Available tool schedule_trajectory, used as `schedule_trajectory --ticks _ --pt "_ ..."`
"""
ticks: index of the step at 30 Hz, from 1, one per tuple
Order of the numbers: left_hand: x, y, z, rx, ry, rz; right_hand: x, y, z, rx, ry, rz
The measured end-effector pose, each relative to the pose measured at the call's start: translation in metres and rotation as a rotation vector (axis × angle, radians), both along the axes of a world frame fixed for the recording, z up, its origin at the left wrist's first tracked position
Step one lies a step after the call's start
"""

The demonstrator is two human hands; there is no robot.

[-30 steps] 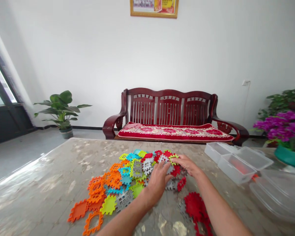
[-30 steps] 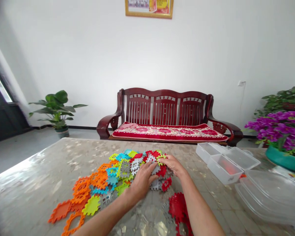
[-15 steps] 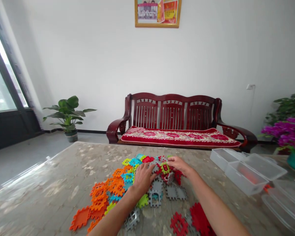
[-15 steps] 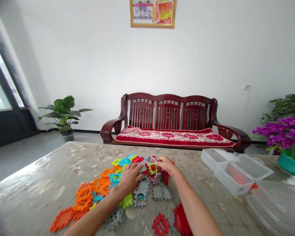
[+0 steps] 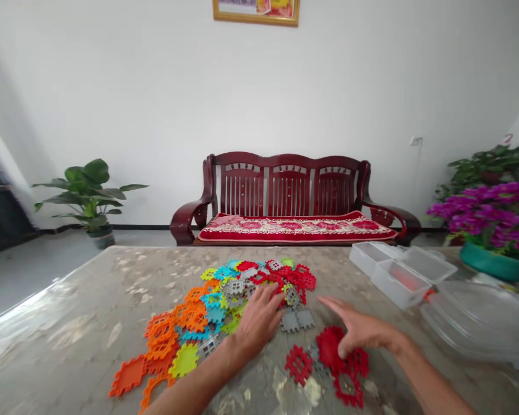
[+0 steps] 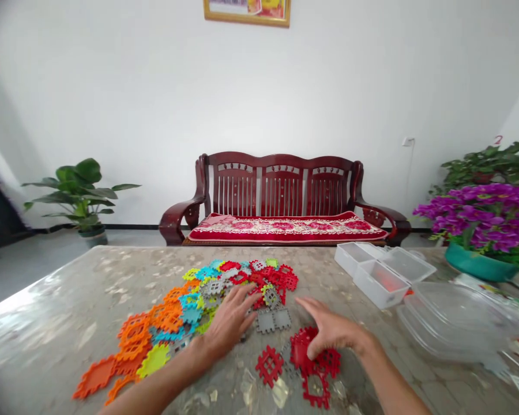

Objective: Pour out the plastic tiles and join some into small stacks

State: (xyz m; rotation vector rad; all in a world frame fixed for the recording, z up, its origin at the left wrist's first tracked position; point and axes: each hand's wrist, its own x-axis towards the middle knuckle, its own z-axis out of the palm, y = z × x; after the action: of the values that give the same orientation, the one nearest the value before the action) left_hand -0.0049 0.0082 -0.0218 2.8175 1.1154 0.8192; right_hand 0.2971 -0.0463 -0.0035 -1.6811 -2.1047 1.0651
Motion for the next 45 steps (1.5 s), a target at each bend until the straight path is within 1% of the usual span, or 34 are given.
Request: schedule_trajectory --ticks 2,4,5,7,10,14,18,21,24,27,30,32,35,38,42,45 --pt "0.01 -0.023 -0.009 -0.125 0.07 -0.114 0.003 -0.018 -0.007 -0.056 -0.105 0.037" --pt "0.018 -0.042 -0.019 -0.247 0.13 -0.14 0.001 -0.032 -0.016 -0.082 -0.163 0.063" --pt "0.021 -0.049 -0.023 -0.298 0.165 -0.146 -0.002 -0.038 -0.021 -0.069 -0.177 0.059" --pt "0.025 -0.055 -0.027 -0.364 0.207 -0.132 -0.008 -0.045 -0.029 -0.001 -0.185 0.016" --pt "0.031 -0.052 -0.024 -0.375 0.202 -0.086 -0.015 -0.043 -0.038 0.153 -0.158 -0.059" --pt "0.047 -0.041 -0.018 -0.348 0.173 -0.078 -0.022 -0.025 -0.04 0.296 -0.125 -0.089" --pt "0.065 -0.032 -0.021 -0.314 0.122 -0.058 -0.027 -0.009 -0.037 0.376 -0.118 -0.124" --pt "0.071 -0.024 -0.02 -0.297 0.09 -0.052 -0.03 -0.003 -0.036 0.419 -0.104 -0.125" --pt "0.069 -0.015 -0.016 -0.302 0.052 -0.025 -0.032 0.001 -0.036 0.448 -0.086 -0.131" --pt "0.063 -0.009 -0.015 -0.313 -0.01 -0.002 -0.029 0.005 -0.039 0.468 -0.069 -0.189" --pt "0.055 -0.011 -0.016 -0.326 -0.06 -0.021 -0.024 0.012 -0.042 0.489 -0.056 -0.28" --pt "0.05 -0.017 -0.017 -0.331 -0.038 -0.036 -0.02 0.019 -0.041 0.513 -0.04 -0.333" --pt "0.046 -0.027 -0.018 -0.337 0.049 -0.046 -0.02 0.034 -0.033 0.553 -0.003 -0.386" --pt "0.046 -0.034 -0.019 -0.37 0.112 -0.068 -0.03 0.058 -0.018 0.566 0.05 -0.436" --pt "0.048 -0.033 -0.019 -0.37 0.175 -0.06 -0.048 0.092 0.002 0.517 0.169 -0.488" --pt "0.046 -0.031 -0.02 -0.335 0.191 -0.027 -0.054 0.106 0.007 0.464 0.208 -0.469"
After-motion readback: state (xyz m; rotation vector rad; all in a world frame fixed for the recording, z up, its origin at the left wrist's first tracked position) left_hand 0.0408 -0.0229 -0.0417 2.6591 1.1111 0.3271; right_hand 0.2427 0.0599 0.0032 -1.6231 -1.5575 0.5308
